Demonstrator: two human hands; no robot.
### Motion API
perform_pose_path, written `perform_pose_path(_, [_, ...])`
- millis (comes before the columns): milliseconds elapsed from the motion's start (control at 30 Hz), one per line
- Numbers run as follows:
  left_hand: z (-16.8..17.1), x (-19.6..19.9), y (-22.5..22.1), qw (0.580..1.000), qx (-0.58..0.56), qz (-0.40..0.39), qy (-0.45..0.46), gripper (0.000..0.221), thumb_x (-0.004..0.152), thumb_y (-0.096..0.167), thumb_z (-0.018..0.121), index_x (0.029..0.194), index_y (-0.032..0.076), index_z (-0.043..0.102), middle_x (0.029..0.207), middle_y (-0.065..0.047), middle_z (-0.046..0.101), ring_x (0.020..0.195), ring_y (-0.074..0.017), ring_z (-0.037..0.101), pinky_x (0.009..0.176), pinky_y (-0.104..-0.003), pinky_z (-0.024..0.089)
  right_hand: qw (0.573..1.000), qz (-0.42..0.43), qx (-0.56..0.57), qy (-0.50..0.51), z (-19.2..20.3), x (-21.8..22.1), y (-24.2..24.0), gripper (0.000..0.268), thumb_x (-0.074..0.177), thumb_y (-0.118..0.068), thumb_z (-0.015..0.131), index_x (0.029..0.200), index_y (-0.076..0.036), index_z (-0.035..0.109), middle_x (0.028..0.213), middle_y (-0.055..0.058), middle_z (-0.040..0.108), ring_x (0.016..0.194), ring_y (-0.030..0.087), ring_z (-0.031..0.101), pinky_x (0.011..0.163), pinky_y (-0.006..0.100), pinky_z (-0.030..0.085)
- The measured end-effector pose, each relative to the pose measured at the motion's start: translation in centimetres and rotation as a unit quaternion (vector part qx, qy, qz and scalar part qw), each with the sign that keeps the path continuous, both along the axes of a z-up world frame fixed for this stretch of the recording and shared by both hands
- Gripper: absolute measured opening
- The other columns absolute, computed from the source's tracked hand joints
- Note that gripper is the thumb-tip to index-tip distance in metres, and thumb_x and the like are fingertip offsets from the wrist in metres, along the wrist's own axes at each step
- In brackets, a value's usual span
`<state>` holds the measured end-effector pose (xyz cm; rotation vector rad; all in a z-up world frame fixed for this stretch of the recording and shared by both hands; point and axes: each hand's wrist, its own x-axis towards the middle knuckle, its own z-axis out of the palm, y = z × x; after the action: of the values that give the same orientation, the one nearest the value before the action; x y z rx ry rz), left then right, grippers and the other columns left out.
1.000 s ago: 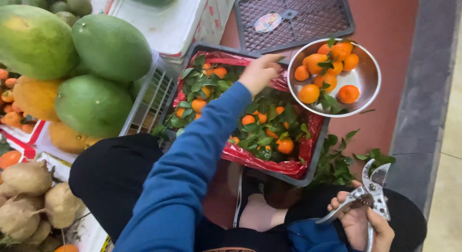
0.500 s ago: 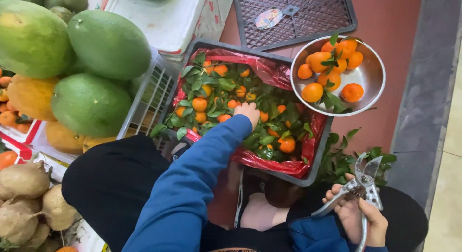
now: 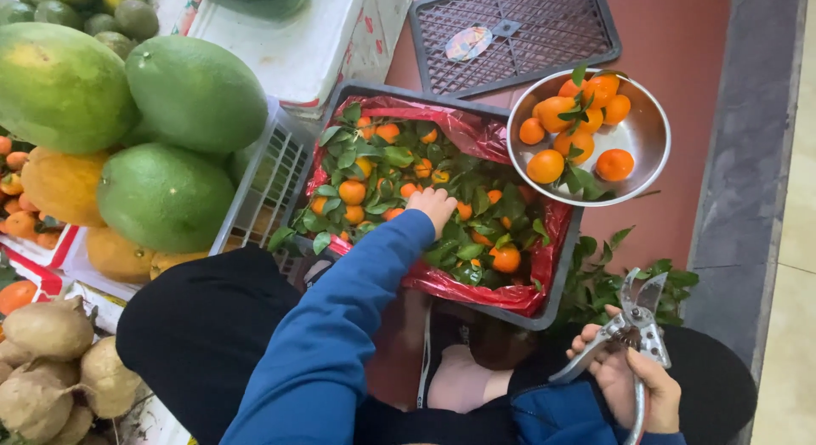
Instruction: Picking small oranges from a crate and using pruning shears to trim stems and leaves before placing them in a bowl.
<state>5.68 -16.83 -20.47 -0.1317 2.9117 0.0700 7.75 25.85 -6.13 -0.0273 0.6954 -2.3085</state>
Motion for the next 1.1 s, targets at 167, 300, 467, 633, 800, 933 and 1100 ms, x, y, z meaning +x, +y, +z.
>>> perform_pose_path(167, [1.9, 0.2, -2.2, 0.996, 0.072, 0.053, -0.006, 0.047, 0.075, 0.020, 0.076, 0.120, 0.019, 0.063, 0.120, -0.011, 0.064, 0.106, -0.0364, 0.062, 0.092, -0.048, 0.052, 1.000, -0.011, 0.019, 0.002, -0.4, 0.0, 0.6, 0.071, 0.093, -0.011, 0.066, 0.155, 0.007, 0.036, 0.124, 0.036, 0.062, 0.111, 0.047, 0.064, 0.097, 0.063, 0.045])
perform_pose_path(300, [6.2, 1.1, -4.7, 0.978, 0.164, 0.122, 0.028, 0.053, 0.074, 0.020, 0.072, 0.127, 0.016, 0.066, 0.127, -0.010, 0.068, 0.112, -0.0356, 0.064, 0.097, -0.044, 0.053, 1.000, -0.003, -0.010, 0.007, 0.0, 0.0, 0.1, 0.070, 0.095, -0.009, 0.066, 0.156, 0.008, 0.035, 0.126, 0.037, 0.062, 0.112, 0.049, 0.063, 0.098, 0.063, 0.044])
perform_pose_path(467, [8.3, 2.3, -7.5, 0.956, 0.170, 0.228, 0.075, 0.027, 0.083, 0.039, 0.070, 0.085, 0.013, 0.079, 0.094, -0.005, 0.076, 0.089, -0.0330, 0.069, 0.081, -0.045, 0.055, 0.999, -0.007, 0.029, 0.013, 0.0, 0.0, 0.2, 0.072, 0.094, -0.012, 0.066, 0.156, 0.008, 0.035, 0.123, 0.036, 0.063, 0.111, 0.047, 0.064, 0.096, 0.064, 0.047])
perform_pose_path(633, [8.1, 4.8, -5.2, 0.979, 0.082, 0.162, -0.088, 0.032, 0.082, 0.043, 0.072, 0.108, 0.024, 0.069, 0.101, -0.007, 0.075, 0.095, -0.0362, 0.070, 0.080, -0.049, 0.056, 0.998, -0.001, 0.057, 0.018, -0.9, -0.1, 0.5, 0.078, 0.092, -0.015, 0.066, 0.159, 0.006, 0.032, 0.125, 0.035, 0.062, 0.112, 0.046, 0.063, 0.097, 0.064, 0.044])
perform_pose_path(800, [2.3, 5.8, -4.2, 0.990, -0.027, 0.136, 0.000, 0.054, 0.073, 0.028, 0.079, 0.119, 0.017, 0.055, 0.108, -0.017, 0.067, 0.095, -0.0394, 0.064, 0.080, -0.050, 0.050, 0.999, -0.002, 0.039, 0.018, -0.1, 0.2, -0.1, 0.074, 0.093, -0.012, 0.066, 0.157, 0.006, 0.034, 0.124, 0.035, 0.063, 0.111, 0.047, 0.064, 0.096, 0.063, 0.046])
perform_pose_path(933, [6.5, 5.4, -4.9, 0.977, 0.039, 0.206, -0.023, 0.056, 0.077, 0.038, 0.075, 0.124, 0.014, 0.057, 0.111, -0.019, 0.067, 0.098, -0.0411, 0.066, 0.083, -0.051, 0.055, 0.998, -0.009, 0.060, 0.020, -0.1, 0.3, 0.1, 0.077, 0.090, -0.015, 0.068, 0.157, 0.006, 0.036, 0.123, 0.034, 0.063, 0.108, 0.045, 0.065, 0.095, 0.061, 0.047])
perform_pose_path(1100, [6.9, 6.0, -8.7, 0.735, 0.521, 0.424, 0.088, 0.039, 0.078, 0.024, 0.070, 0.110, 0.004, 0.061, 0.092, -0.010, 0.066, 0.064, -0.0178, 0.060, 0.056, -0.029, 0.051, 0.999, -0.012, 0.044, 0.015, 0.0, 0.3, -0.1, 0.075, 0.090, -0.012, 0.068, 0.157, 0.007, 0.038, 0.123, 0.036, 0.063, 0.110, 0.047, 0.065, 0.096, 0.063, 0.046])
